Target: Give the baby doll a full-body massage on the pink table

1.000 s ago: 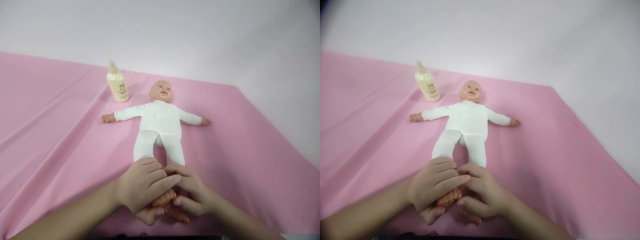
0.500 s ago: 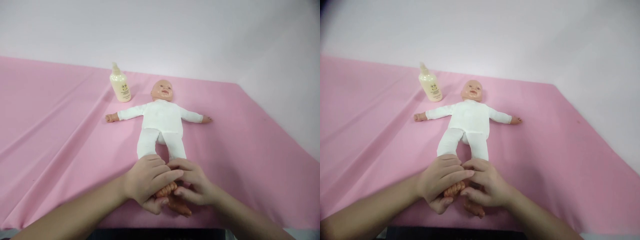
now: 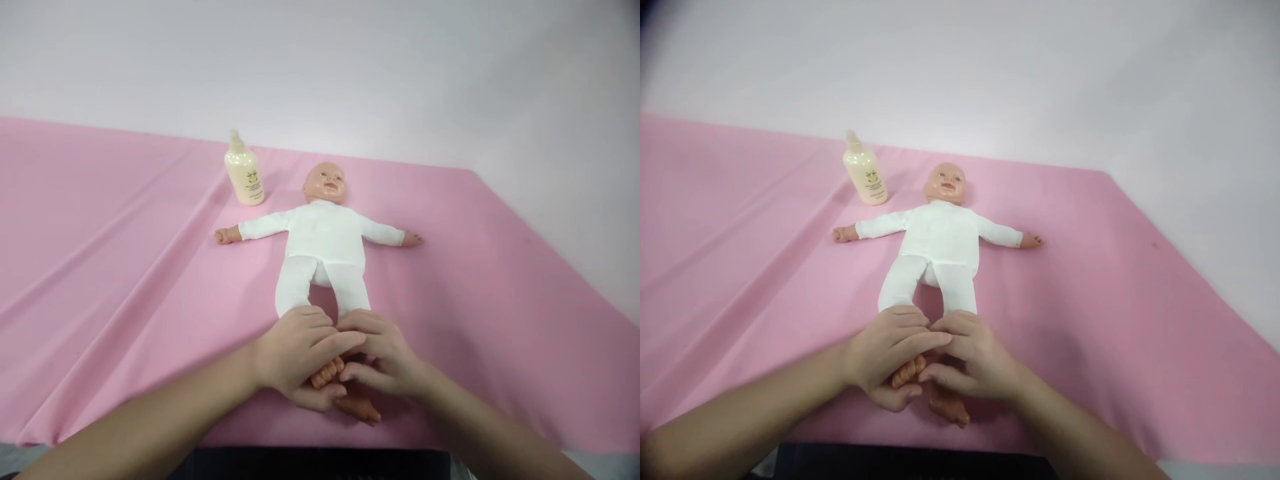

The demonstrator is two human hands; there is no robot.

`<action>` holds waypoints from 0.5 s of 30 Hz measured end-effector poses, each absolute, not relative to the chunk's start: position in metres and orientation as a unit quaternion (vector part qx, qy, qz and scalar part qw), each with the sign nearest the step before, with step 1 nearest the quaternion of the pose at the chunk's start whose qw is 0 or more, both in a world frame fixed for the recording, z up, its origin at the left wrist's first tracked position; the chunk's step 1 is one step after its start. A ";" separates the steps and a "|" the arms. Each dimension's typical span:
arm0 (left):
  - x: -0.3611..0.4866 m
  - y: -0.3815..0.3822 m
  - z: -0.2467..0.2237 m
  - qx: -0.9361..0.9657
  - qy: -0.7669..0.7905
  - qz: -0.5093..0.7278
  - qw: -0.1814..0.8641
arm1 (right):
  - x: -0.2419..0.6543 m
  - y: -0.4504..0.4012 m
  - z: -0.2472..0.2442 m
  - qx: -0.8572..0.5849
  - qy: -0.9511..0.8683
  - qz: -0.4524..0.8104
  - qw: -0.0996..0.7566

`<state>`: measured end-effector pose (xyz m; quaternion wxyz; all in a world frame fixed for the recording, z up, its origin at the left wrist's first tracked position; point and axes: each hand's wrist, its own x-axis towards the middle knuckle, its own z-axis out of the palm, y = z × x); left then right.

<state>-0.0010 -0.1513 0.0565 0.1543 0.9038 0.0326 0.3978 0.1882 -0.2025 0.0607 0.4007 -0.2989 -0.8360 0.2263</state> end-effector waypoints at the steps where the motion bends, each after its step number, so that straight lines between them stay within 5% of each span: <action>1: -0.001 -0.151 0.056 0.904 0.028 0.396 0.158 | 0.188 -0.202 0.060 -0.298 -0.837 0.225 0.400; 15: -0.002 -0.149 0.055 0.909 0.017 0.385 0.156 | 0.190 -0.200 0.056 -0.284 -0.855 0.196 0.387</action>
